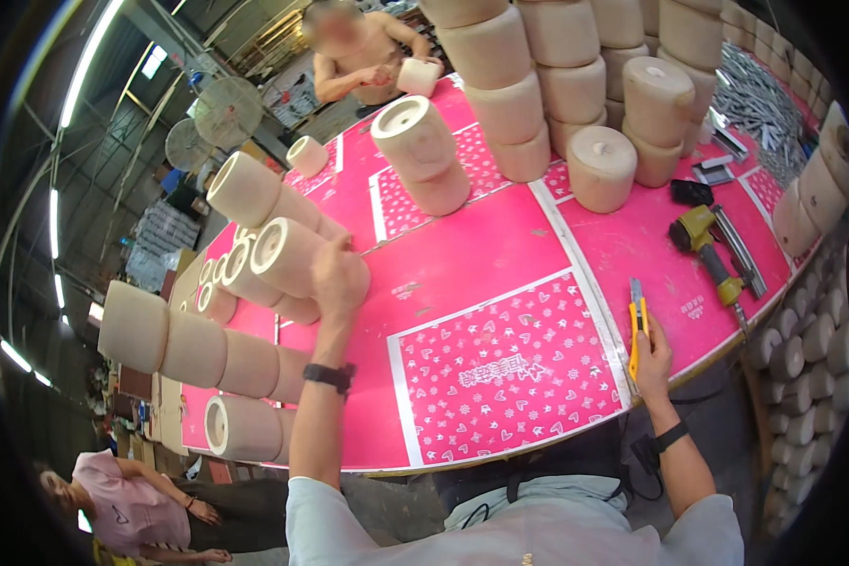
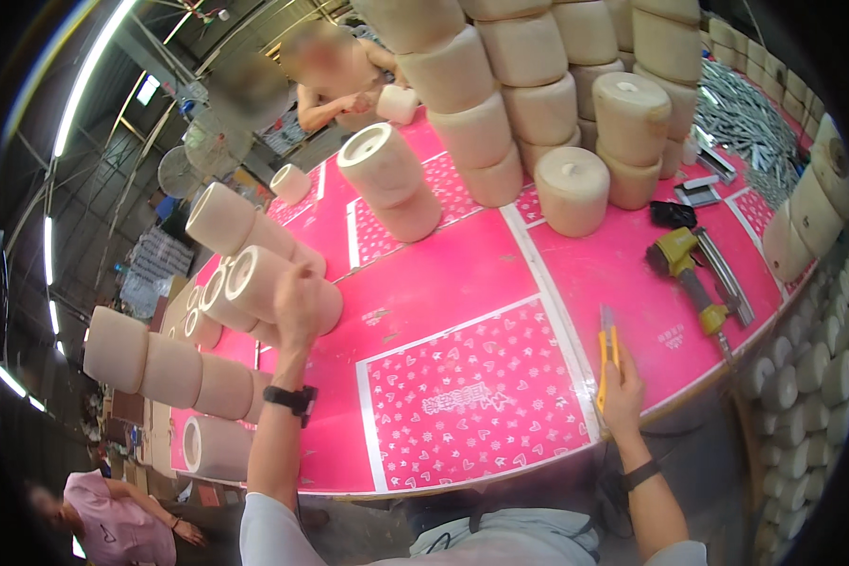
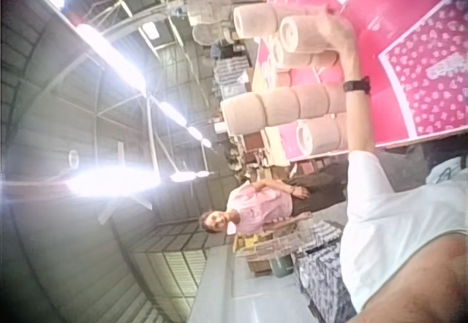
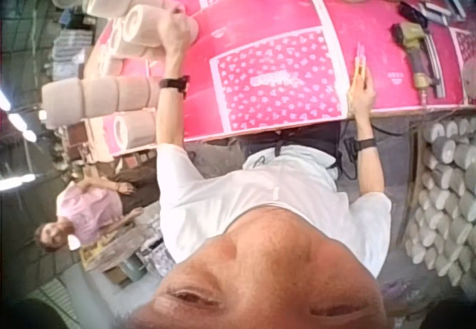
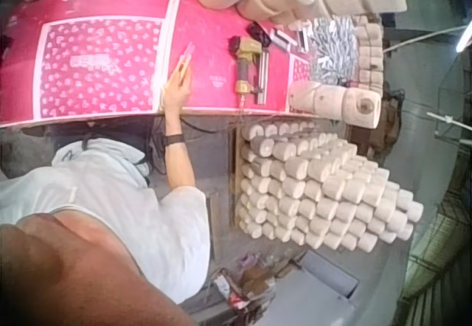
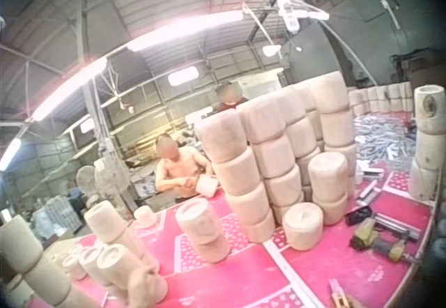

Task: Finishing and stacking hollow wooden cylinders using a utility knife.

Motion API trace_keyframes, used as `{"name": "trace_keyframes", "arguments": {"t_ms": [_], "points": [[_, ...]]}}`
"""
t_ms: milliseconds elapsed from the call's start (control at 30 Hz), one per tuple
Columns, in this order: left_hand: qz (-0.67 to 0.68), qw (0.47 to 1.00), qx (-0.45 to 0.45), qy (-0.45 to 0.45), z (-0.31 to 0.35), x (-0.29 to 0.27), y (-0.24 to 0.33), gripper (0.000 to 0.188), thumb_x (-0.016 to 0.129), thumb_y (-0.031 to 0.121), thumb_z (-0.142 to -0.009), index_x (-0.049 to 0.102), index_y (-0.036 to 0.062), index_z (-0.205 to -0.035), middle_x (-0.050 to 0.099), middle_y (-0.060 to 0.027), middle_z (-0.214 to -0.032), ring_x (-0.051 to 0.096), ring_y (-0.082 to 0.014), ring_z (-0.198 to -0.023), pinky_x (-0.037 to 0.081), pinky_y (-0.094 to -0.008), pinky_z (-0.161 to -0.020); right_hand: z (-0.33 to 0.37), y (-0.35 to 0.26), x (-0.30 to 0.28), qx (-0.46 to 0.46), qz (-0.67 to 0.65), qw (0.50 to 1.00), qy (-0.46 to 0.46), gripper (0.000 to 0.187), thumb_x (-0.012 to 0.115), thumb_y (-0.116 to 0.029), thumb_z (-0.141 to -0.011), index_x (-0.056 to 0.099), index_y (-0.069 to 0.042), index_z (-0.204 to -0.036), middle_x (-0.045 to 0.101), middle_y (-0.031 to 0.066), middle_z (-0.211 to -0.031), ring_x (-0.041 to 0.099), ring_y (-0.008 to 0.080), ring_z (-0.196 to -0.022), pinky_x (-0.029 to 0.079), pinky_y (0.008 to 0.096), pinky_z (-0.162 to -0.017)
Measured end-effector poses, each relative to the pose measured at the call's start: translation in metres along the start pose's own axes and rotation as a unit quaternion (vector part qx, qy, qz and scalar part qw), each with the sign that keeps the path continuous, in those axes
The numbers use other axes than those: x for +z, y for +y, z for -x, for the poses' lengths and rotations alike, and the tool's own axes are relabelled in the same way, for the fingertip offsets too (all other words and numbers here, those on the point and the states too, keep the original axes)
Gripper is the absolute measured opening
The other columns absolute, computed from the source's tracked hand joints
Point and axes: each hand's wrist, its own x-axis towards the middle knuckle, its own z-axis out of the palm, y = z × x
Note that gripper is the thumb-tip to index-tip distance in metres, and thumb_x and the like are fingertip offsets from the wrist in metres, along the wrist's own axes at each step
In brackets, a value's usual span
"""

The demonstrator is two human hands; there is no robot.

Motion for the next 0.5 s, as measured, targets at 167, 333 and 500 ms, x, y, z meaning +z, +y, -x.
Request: {"name": "trace_keyframes", "arguments": {"t_ms": [167, 333, 500], "points": [[0.131, 0.97, -0.063, -0.196, -0.01, 0.095, 0.105, 0.034, 0.072, 0.012, -0.081, 0.062, 0.0037, -0.112, 0.064, -0.0148, -0.093, 0.062, -0.0321, -0.087, 0.05, -0.0418, -0.079, 0.002, -0.01, -0.006, 0.087, -0.03, 0.996, -0.021, 0.041, 0.053, -0.012, -0.097, 0.052, 0.002, -0.136, 0.065, 0.0111, -0.116, 0.06, 0.0138, -0.1, 0.048, 0.0278, -0.085], [0.181, 0.959, 0.108, -0.188, -0.038, 0.166, 0.195, 0.053, 0.074, 0.017, -0.081, 0.053, 0.0026, -0.127, 0.055, -0.0214, -0.118, 0.056, -0.0369, -0.109, 0.048, -0.0429, -0.092, -0.003, -0.011, -0.007, 0.07, -0.009, 0.997, 0.002, 0.041, 0.054, -0.011, -0.095, 0.053, 0.004, -0.133, 0.066, 0.0162, -0.115, 0.061, 0.0163, -0.103, 0.048, 0.03, -0.087], [0.163, 0.964, 0.104, -0.185, -0.063, 0.193, 0.216, 0.059, 0.076, 0.02, -0.079, 0.049, 0.0006, -0.129, 0.05, -0.0247, -0.125, 0.051, -0.0409, -0.116, 0.045, -0.0442, -0.096, -0.003, -0.01, -0.007, 0.031, -0.015, 0.999, -0.001, 0.042, 0.054, -0.014, -0.096, 0.052, 0.005, -0.133, 0.066, 0.0182, -0.117, 0.064, 0.0223, -0.104, 0.049, 0.0322, -0.088]]}}
